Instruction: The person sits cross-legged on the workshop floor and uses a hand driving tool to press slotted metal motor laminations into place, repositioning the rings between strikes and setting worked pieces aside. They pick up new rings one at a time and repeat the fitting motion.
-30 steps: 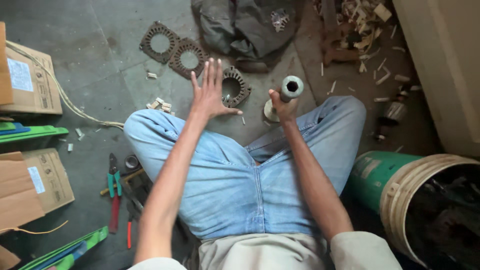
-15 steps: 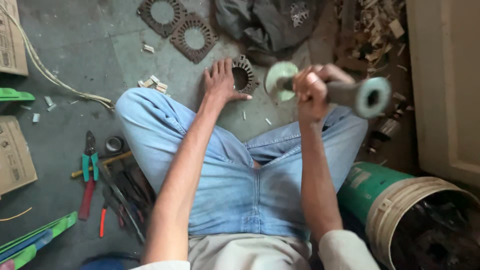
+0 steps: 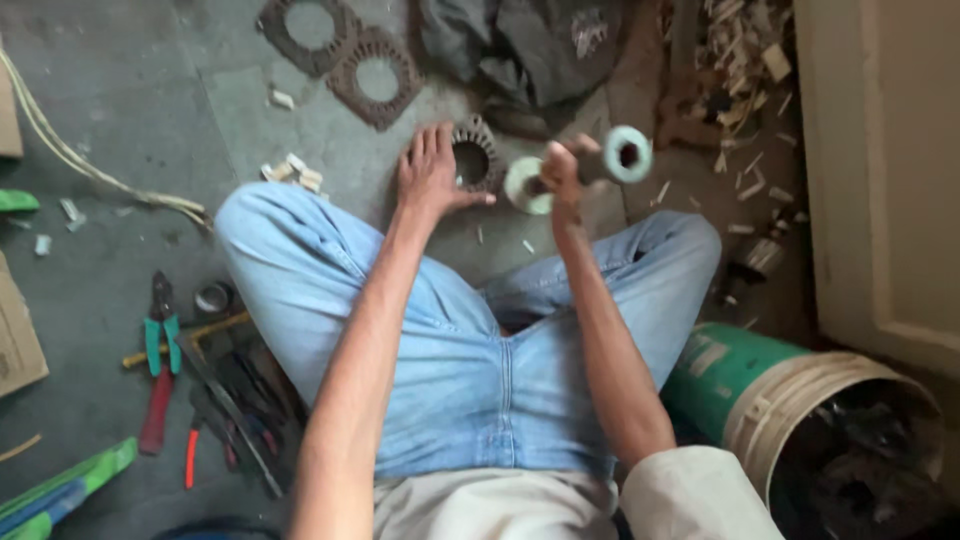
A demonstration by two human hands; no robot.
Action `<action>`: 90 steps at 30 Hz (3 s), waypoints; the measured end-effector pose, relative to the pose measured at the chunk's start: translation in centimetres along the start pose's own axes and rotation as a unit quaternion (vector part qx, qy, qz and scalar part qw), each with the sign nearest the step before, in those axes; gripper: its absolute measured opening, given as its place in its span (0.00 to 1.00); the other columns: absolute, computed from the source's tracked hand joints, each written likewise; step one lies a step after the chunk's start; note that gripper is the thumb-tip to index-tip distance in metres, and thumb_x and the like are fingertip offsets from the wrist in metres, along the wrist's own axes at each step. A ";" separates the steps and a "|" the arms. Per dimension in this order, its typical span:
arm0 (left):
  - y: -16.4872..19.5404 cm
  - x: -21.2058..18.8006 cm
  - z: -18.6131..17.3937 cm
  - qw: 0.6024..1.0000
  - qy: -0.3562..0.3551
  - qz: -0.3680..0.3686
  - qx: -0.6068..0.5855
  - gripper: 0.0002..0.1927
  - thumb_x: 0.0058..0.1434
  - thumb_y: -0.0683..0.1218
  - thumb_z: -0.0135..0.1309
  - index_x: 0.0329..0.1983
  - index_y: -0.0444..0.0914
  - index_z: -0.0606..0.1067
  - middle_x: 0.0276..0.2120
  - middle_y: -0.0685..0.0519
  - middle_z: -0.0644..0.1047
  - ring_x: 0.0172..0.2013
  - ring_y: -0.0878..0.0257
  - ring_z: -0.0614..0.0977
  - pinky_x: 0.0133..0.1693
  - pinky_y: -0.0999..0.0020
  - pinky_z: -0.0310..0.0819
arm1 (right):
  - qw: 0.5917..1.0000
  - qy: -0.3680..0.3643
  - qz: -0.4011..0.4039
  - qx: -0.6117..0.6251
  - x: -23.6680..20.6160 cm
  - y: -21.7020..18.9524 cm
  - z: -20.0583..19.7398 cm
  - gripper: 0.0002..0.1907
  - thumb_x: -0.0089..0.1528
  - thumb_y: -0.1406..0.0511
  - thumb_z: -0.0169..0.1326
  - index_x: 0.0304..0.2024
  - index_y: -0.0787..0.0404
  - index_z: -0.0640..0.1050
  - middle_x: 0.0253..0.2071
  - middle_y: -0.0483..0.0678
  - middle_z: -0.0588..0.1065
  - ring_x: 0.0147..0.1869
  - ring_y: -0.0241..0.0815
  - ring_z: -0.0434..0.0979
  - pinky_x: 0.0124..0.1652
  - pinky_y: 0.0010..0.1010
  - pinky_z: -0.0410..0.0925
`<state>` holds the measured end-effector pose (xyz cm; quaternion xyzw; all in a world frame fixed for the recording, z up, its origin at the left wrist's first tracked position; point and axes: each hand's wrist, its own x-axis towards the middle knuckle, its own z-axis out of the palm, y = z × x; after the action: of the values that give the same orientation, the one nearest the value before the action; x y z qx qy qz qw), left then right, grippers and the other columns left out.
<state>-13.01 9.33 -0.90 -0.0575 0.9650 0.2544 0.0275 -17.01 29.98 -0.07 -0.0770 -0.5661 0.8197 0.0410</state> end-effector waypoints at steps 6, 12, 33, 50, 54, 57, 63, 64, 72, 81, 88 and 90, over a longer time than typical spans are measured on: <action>0.9 0.0 -1.9 1.000 -0.024 -0.002 0.019 0.73 0.30 0.77 0.71 0.71 0.37 0.54 0.68 0.44 0.61 0.69 0.46 0.58 0.62 0.37 0.53 | 0.997 -0.059 -0.042 -0.037 -2.4 0.2 -5.2 0.13 0.67 0.73 0.58 0.32 0.58 0.69 0.25 0.40 0.65 0.26 0.31 0.65 0.27 0.26 0.60; 2.0 -0.1 -3.6 0.997 -0.055 0.018 0.060 0.68 0.34 0.69 0.72 0.71 0.32 0.55 0.68 0.40 0.63 0.70 0.46 0.61 0.69 0.42 0.50 | 0.990 -0.021 0.007 -0.138 -2.7 0.3 -4.0 0.11 0.63 0.71 0.60 0.31 0.57 0.70 0.24 0.38 0.67 0.24 0.28 0.65 0.25 0.23 0.59; 0.3 -0.7 -4.5 0.992 -0.090 0.026 0.091 0.82 0.27 0.85 0.62 0.81 0.51 0.39 0.77 0.32 0.41 0.76 0.39 0.43 0.70 0.33 0.37 | 0.994 -0.060 -0.021 -0.086 -2.2 0.5 -5.1 0.14 0.64 0.71 0.58 0.29 0.58 0.67 0.24 0.41 0.66 0.25 0.31 0.65 0.27 0.25 0.60; -0.5 0.5 -0.8 0.973 -0.181 -0.100 0.101 0.78 0.28 0.87 0.58 0.79 0.58 0.38 0.76 0.35 0.39 0.76 0.40 0.39 0.64 0.20 0.33 | 0.940 -0.214 -0.254 0.080 -1.8 -15.9 5.5 0.09 0.61 0.73 0.50 0.27 0.66 0.66 0.20 0.51 0.64 0.19 0.41 0.63 0.25 0.32 0.64; -0.8 0.3 -0.2 0.975 -0.177 -0.093 0.095 0.79 0.28 0.87 0.59 0.80 0.57 0.37 0.77 0.35 0.39 0.76 0.41 0.41 0.64 0.19 0.32 | 0.938 -0.177 -0.281 0.096 -0.4 -14.5 5.8 0.07 0.61 0.72 0.52 0.30 0.62 0.67 0.23 0.46 0.65 0.20 0.36 0.63 0.24 0.31 0.64; -0.8 0.1 -0.1 0.981 -0.155 -0.091 0.076 0.81 0.27 0.86 0.60 0.80 0.56 0.37 0.78 0.38 0.40 0.77 0.43 0.42 0.65 0.19 0.31 | 0.981 -0.121 -0.139 0.068 2.0 -6.9 6.8 0.09 0.63 0.69 0.54 0.31 0.57 0.68 0.24 0.42 0.63 0.22 0.33 0.62 0.25 0.28 0.60; -0.4 0.0 -0.7 0.979 -0.157 -0.093 0.091 0.82 0.25 0.86 0.60 0.80 0.55 0.36 0.78 0.41 0.41 0.77 0.45 0.42 0.65 0.21 0.29 | 0.983 -0.088 0.070 0.145 6.4 1.1 2.0 0.17 0.70 0.67 0.57 0.29 0.53 0.66 0.24 0.39 0.60 0.26 0.34 0.62 0.30 0.29 0.58; -0.3 0.0 -0.8 0.980 -0.155 -0.090 0.083 0.82 0.25 0.86 0.60 0.80 0.54 0.37 0.78 0.41 0.41 0.77 0.45 0.42 0.65 0.21 0.29 | 0.980 -0.097 0.049 0.166 6.0 0.6 -0.1 0.20 0.72 0.68 0.57 0.27 0.55 0.65 0.23 0.40 0.59 0.27 0.36 0.63 0.32 0.32 0.61; -0.1 0.4 -1.9 0.979 -0.160 -0.096 0.084 0.80 0.26 0.85 0.61 0.79 0.53 0.40 0.77 0.40 0.42 0.76 0.43 0.42 0.65 0.23 0.27 | 0.998 -0.049 -0.042 0.008 -1.4 -1.6 -6.5 0.14 0.62 0.73 0.58 0.31 0.58 0.66 0.19 0.40 0.63 0.19 0.32 0.61 0.22 0.29 0.61; 0.6 -2.1 -3.3 0.999 0.025 0.029 0.028 0.78 0.28 0.80 0.67 0.76 0.37 0.53 0.77 0.38 0.48 0.76 0.46 0.49 0.68 0.30 0.33 | 0.982 -0.068 -0.017 -0.174 -2.1 -0.1 -5.9 0.11 0.61 0.71 0.62 0.32 0.59 0.71 0.26 0.39 0.70 0.25 0.29 0.69 0.25 0.24 0.62; 1.4 -1.8 -3.3 0.996 0.049 0.069 0.023 0.69 0.30 0.69 0.75 0.71 0.34 0.59 0.70 0.42 0.62 0.73 0.47 0.58 0.72 0.40 0.41 | 0.987 -0.082 -0.047 -0.126 -2.1 -0.6 -6.3 0.15 0.66 0.71 0.60 0.29 0.59 0.68 0.23 0.41 0.68 0.24 0.31 0.66 0.26 0.25 0.59; 1.7 -2.1 -3.9 0.997 0.058 0.043 -0.006 0.66 0.31 0.68 0.75 0.70 0.35 0.62 0.68 0.43 0.65 0.71 0.48 0.61 0.71 0.42 0.45 | 0.994 -0.037 -0.007 -0.099 -1.8 -0.9 -6.4 0.13 0.64 0.71 0.60 0.30 0.59 0.68 0.23 0.40 0.68 0.23 0.31 0.68 0.24 0.25 0.60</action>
<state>-11.26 9.04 3.46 -0.0311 0.9650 0.2575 -0.0397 -14.16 35.96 -1.27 -0.0464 -0.6463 0.7615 0.0178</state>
